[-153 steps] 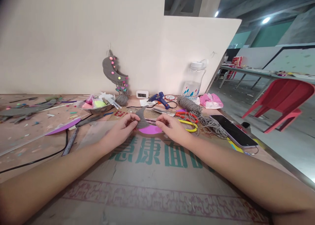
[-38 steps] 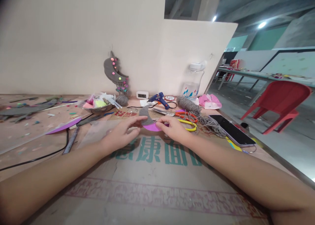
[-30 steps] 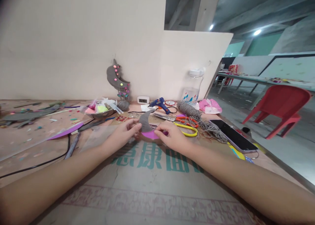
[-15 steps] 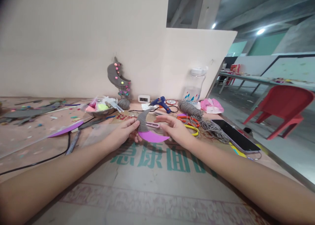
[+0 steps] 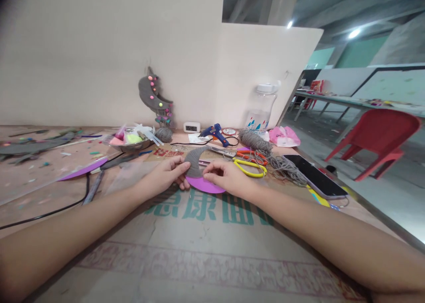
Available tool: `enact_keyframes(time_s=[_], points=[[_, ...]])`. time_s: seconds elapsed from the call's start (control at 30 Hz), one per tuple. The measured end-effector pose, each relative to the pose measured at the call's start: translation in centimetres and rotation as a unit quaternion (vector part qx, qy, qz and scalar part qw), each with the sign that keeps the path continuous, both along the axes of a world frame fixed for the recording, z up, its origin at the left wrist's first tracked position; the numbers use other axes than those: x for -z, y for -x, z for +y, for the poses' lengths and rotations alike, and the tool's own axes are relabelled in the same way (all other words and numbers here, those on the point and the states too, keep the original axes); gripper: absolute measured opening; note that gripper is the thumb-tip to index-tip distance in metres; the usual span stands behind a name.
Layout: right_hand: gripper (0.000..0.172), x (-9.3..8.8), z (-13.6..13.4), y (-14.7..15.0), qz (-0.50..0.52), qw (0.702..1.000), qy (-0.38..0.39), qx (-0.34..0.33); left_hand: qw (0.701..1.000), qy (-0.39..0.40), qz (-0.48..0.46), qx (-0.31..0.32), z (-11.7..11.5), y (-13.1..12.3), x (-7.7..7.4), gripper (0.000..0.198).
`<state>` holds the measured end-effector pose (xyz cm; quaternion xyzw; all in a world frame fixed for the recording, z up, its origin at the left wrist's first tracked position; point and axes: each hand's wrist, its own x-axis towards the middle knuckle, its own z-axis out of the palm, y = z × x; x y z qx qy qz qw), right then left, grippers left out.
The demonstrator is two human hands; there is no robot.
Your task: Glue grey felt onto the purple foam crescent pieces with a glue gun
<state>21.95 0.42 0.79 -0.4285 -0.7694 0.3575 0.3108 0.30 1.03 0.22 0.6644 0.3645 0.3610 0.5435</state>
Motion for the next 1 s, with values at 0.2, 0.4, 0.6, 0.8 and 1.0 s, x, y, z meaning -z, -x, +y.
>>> enact_keyframes(time_s=[0.2,0.4,0.6,0.8,1.0], points=[[0.024,-0.1,-0.1,0.2,-0.014,1.000,-0.008,0.015,1.000,-0.015,0.026,0.005,-0.1,0.1,-0.1,0.034],[0.034,-0.5,-0.3,0.2,-0.008,1.000,0.002,-0.001,1.000,-0.012,0.016,0.010,-0.5,0.0,-0.5,0.032],[0.034,-0.5,-0.1,0.9,-0.074,0.997,-0.029,0.006,0.999,-0.037,0.027,0.018,-0.6,-0.2,-0.1,0.032],[0.029,-0.5,-0.1,1.0,-0.062,0.998,-0.029,-0.011,0.996,-0.082,0.042,0.004,-0.8,-0.1,-0.2,0.035],[0.030,-1.1,-0.4,1.0,-0.052,0.998,-0.032,-0.012,0.987,-0.151,0.021,-0.052,-1.3,-0.3,-0.3,0.026]])
